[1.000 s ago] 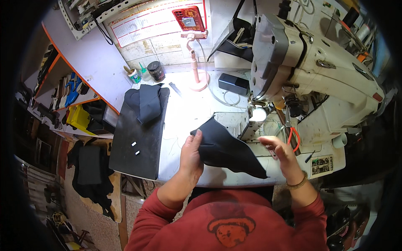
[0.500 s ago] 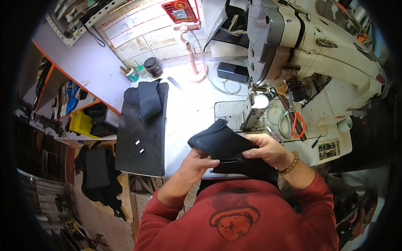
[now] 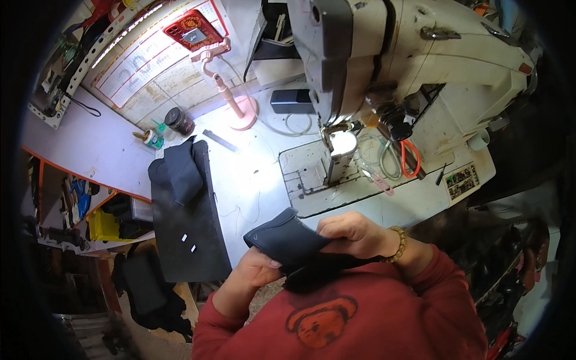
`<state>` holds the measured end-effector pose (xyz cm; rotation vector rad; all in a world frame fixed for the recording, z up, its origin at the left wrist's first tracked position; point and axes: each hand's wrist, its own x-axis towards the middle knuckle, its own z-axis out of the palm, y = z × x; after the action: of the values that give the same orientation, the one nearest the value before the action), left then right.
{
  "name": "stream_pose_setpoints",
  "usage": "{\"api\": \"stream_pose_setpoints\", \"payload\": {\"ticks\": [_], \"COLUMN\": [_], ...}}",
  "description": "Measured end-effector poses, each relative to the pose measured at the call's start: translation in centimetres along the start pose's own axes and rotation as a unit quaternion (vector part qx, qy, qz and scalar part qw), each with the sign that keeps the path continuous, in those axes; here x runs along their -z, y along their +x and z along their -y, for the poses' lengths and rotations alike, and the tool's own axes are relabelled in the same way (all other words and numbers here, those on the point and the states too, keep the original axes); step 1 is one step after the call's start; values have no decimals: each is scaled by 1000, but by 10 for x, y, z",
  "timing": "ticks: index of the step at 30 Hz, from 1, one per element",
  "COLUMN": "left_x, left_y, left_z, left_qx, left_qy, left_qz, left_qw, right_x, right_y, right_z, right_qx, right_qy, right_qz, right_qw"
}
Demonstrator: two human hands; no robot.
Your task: The person aligns and sews a black leather boot upper using a sewing machine. They repeatedly trim threads with scissors, reposition the boot under the needle, and guide it through the machine to stitch seams.
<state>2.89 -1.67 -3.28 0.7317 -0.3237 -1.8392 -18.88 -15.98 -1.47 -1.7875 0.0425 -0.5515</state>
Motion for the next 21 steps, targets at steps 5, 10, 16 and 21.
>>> {"api": "stream_pose_setpoints", "payload": {"ticks": [5, 10, 16, 21], "left_x": [-8, -14, -34, -56], "left_y": [13, 23, 14, 19], "left_z": [5, 8, 8, 14], "left_qx": [-124, -124, -70, -42], "left_qy": [134, 165, 140, 230], "left_qz": [-48, -56, 55, -88], "left_qw": [982, 977, 986, 968], "right_x": [0, 12, 25, 29], "right_y": [-13, -23, -22, -19], "right_z": [-7, 1, 9, 8], "right_qx": [-80, -145, -227, -258], "right_qy": [42, 190, 304, 332], "right_qz": [-92, -96, -71, -93], "right_qw": [992, 966, 922, 903]}}
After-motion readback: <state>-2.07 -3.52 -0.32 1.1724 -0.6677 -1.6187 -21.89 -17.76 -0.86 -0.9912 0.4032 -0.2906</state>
